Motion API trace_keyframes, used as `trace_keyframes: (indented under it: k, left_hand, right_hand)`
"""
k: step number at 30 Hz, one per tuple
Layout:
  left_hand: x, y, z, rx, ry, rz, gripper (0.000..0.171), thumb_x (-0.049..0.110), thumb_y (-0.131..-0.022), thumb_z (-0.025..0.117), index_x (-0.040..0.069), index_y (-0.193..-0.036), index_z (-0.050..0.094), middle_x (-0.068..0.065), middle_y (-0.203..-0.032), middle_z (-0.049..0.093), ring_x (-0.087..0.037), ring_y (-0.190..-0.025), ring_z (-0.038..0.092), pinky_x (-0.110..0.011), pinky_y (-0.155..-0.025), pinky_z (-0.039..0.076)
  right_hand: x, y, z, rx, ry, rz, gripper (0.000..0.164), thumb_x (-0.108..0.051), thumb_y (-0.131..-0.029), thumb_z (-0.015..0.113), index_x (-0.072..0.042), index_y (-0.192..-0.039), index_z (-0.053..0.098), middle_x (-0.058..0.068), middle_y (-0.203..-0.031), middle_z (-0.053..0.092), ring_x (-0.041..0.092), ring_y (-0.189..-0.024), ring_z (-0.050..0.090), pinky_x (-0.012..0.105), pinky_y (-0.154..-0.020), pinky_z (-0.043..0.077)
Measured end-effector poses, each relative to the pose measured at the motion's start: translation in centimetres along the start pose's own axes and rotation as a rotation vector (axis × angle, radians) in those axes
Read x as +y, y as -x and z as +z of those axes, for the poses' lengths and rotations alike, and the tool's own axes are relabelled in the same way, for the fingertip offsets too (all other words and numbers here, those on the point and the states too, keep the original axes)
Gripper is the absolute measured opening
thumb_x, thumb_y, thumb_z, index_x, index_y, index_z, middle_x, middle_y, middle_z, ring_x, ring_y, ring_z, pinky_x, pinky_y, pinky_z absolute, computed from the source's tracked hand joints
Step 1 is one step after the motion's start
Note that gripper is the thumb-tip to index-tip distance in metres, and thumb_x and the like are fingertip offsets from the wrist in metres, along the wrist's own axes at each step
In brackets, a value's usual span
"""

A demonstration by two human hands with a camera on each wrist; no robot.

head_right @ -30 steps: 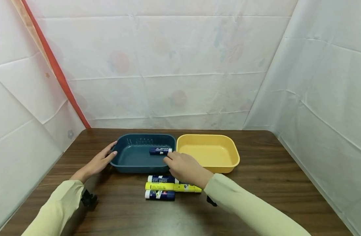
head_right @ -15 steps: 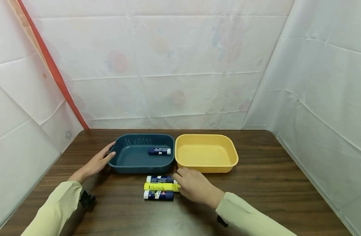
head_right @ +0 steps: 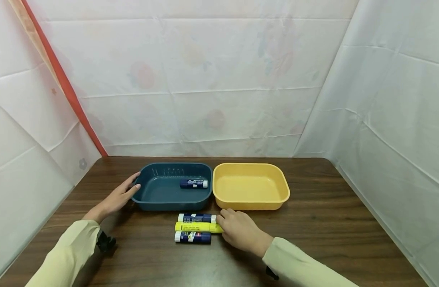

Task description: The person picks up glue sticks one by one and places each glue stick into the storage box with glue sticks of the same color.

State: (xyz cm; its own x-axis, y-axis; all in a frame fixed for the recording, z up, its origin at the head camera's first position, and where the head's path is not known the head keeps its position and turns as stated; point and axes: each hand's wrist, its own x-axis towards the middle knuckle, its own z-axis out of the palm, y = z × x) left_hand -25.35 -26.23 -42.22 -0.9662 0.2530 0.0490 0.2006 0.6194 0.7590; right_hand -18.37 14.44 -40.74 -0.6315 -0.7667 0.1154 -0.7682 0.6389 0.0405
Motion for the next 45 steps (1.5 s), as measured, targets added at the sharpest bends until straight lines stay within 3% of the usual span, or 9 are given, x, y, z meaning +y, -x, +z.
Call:
trace_keyframes:
  k: [11,25,45]
  left_hand:
    - [0.1,-0.2,0.1,-0.008,0.000,-0.005,0.060,0.031,-0.105,0.035,0.003,-0.153,0.010,-0.029,-0.153,0.013,-0.051,-0.134,0.022,-0.066,-0.102,0.022]
    - [0.3,-0.2,0.3,0.003,0.005,0.012,0.062,0.034,-0.104,0.034,0.003,-0.152,0.011,-0.030,-0.152,0.015,-0.051,-0.133,0.024,-0.065,-0.102,0.023]
    - [0.8,0.1,0.2,0.005,0.010,0.035,0.060,0.027,-0.105,0.036,0.000,-0.152,0.011,-0.032,-0.151,0.016,-0.051,-0.130,0.030,-0.065,-0.101,0.027]
  right_hand:
    - [0.0,0.2,0.6,0.024,0.046,-0.010,0.028,-0.018,-0.080,0.074,-0.010,-0.104,0.062,0.000,-0.090,0.056,0.013,-0.078,0.051,0.027,-0.063,0.048]
    - [0.2,0.4,0.6,0.033,0.029,-0.014,0.023,-0.017,-0.080,0.073,-0.011,-0.099,0.062,-0.002,-0.088,0.056,0.011,-0.076,0.049,0.025,-0.060,0.045]
    - [0.9,0.0,-2.7,0.080,0.056,-0.023,0.024,-0.016,-0.078,0.074,-0.011,-0.099,0.063,-0.004,-0.086,0.055,0.011,-0.073,0.046,0.024,-0.061,0.045]
